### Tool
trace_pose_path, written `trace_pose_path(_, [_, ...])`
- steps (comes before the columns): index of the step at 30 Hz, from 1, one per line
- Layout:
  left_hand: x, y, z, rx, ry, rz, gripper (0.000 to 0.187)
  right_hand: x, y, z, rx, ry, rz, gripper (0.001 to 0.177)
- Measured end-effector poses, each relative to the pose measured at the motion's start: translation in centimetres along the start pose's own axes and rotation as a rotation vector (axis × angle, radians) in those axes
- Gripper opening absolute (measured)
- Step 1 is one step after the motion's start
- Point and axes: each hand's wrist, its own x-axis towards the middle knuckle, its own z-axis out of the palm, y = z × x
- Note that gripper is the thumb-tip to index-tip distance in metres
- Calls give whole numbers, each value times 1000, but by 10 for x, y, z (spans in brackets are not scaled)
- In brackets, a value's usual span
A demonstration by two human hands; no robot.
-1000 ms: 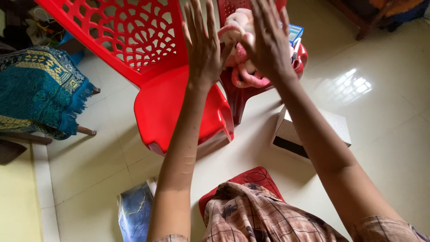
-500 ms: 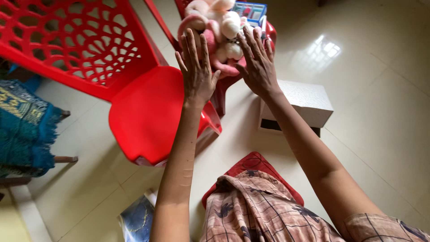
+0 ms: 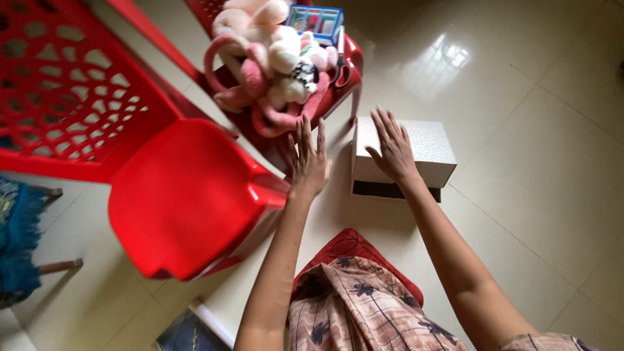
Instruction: The person places a small box, a small stuffed animal, a pink headband, and a larger stuffed bunny into a cardboard box on a red chair. They close the box, then reopen it to remove and replace the items before closing it again.
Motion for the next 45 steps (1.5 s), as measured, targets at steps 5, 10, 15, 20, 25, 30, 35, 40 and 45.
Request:
trace_pose_path(5, [-18,6,74,28,-265,-44,113,-49,83,53,-69,-107,178,99])
trace_pose_path(10, [-44,11,147,78,-512,-33,103,-91,128,103,-51,-197,281,95])
trace_pose_path(15, [-64,14,193,39,-607,-43,96,-116,158,154,-159,-298,310,94])
trace_pose_path(20, [-72,14,217,-50,-677,-98,96,-127,172,213,-526,-120,126,80])
trace_pose_path(25, [-97,1,262,-61,-695,-119,92,-129,172,257,-564,-13,-52,89])
trace_pose_path(30, [-121,-12,311,70,-876,-158,85,-109,180,266,-858,268,59,97])
trace_pose_path(35, [-131,-19,331,21,-969,-317,98,-80,208,219,-384,368,-130,75])
trace_pose_path(40, [-128,-30,363,179,-504,-19,77,-39,240,168,-502,236,-156,49])
trace_pose_path(45, [-141,-40,424,291,-709,92,34,3,279,179,-826,220,-215,46])
